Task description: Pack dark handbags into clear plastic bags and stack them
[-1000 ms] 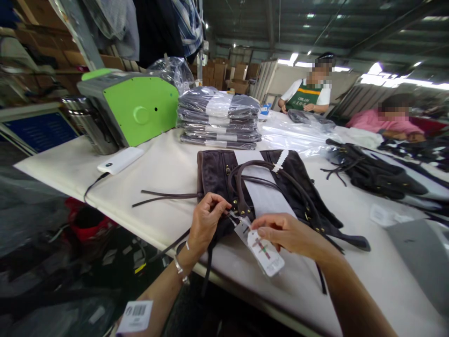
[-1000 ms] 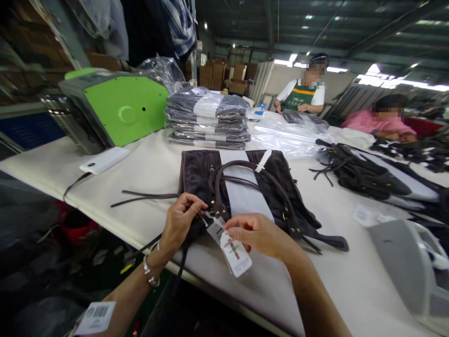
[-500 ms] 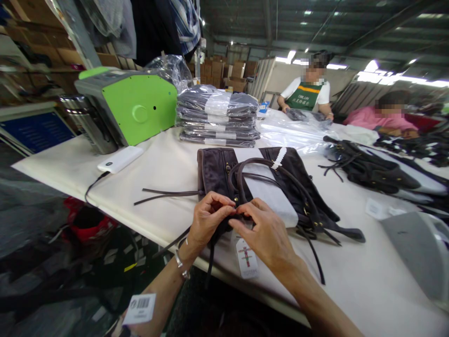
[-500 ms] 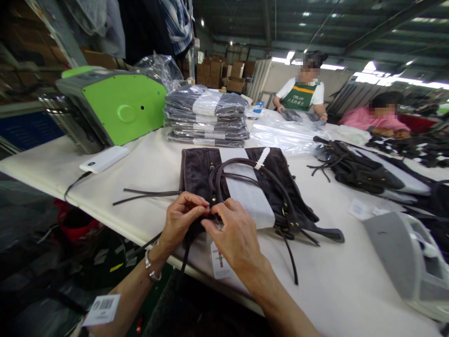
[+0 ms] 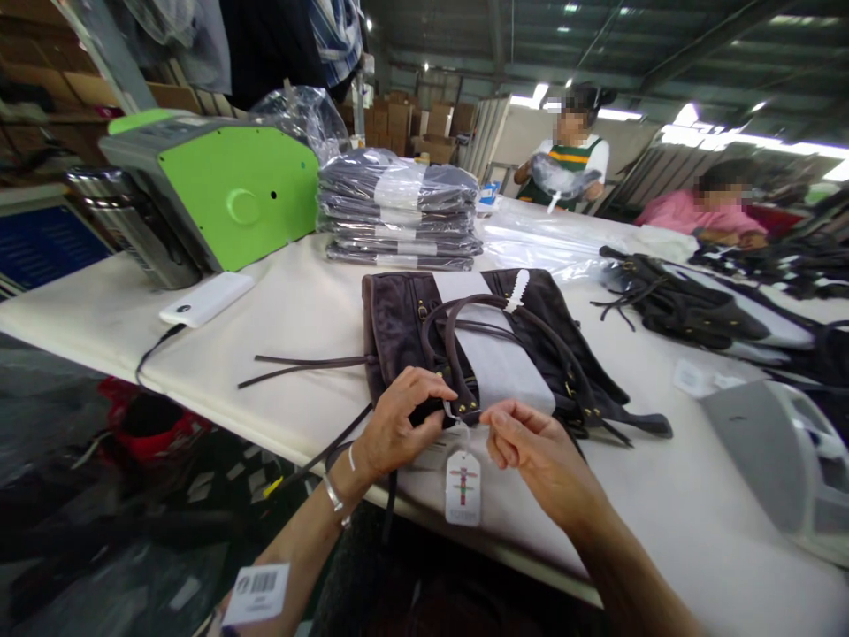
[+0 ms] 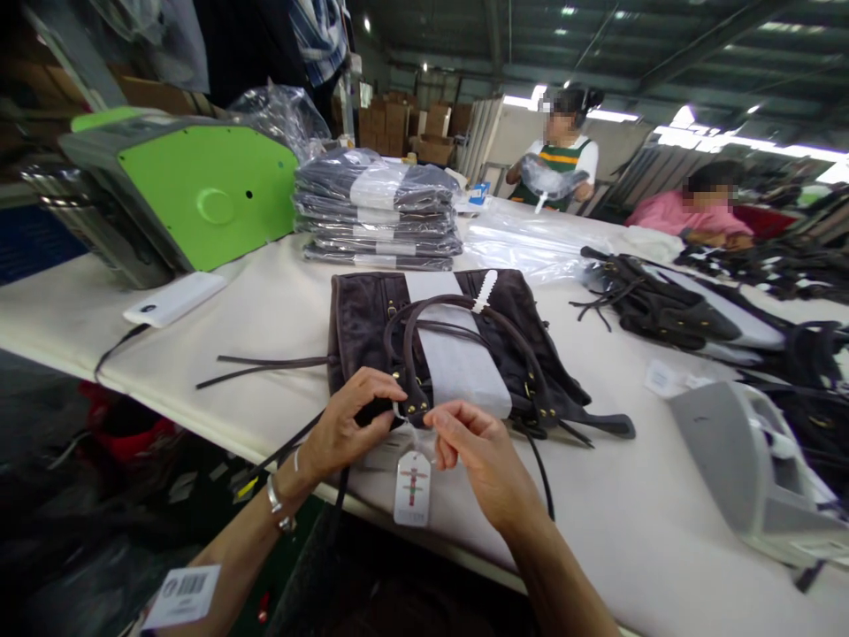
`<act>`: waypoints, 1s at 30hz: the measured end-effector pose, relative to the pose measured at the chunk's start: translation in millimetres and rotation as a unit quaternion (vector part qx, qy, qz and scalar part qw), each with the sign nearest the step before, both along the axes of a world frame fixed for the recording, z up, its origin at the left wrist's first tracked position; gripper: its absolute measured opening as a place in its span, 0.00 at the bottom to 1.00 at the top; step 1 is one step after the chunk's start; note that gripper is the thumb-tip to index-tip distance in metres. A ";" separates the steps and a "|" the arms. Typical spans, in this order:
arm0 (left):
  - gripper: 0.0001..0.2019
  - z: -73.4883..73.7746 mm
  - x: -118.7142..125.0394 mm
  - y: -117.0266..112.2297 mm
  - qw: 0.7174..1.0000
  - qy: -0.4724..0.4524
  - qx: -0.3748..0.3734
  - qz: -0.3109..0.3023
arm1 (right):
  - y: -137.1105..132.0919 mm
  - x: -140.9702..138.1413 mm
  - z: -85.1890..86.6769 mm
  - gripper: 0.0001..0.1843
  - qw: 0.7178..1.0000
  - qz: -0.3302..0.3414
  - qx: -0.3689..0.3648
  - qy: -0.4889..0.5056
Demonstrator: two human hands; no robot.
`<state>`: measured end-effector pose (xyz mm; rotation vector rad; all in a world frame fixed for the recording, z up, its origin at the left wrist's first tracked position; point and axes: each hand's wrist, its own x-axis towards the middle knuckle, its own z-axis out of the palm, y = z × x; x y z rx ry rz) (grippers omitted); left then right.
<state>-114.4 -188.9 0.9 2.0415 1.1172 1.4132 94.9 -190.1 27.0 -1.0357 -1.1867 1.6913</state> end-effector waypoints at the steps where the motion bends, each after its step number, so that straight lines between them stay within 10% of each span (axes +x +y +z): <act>1: 0.15 -1.2 0.7 0.7 1.000 0.014 0.012 -0.001 | -2.0 0.6 0.0 0.16 1.000 0.011 -0.009 -0.010; 17: 0.09 -0.2 -0.7 -0.9 1.000 0.007 0.010 -0.010 | 2.3 -10.2 17.3 0.15 0.987 0.034 -0.055 0.147; 25: 0.17 5.0 -7.1 -5.2 0.993 -0.101 -0.046 0.032 | 20.2 -28.1 24.6 0.27 0.991 0.128 0.032 -0.016; 30: 0.18 26.1 -4.4 -10.2 0.989 -0.048 -0.136 -0.044 | 34.3 -31.1 35.9 0.11 0.957 0.258 0.042 -0.128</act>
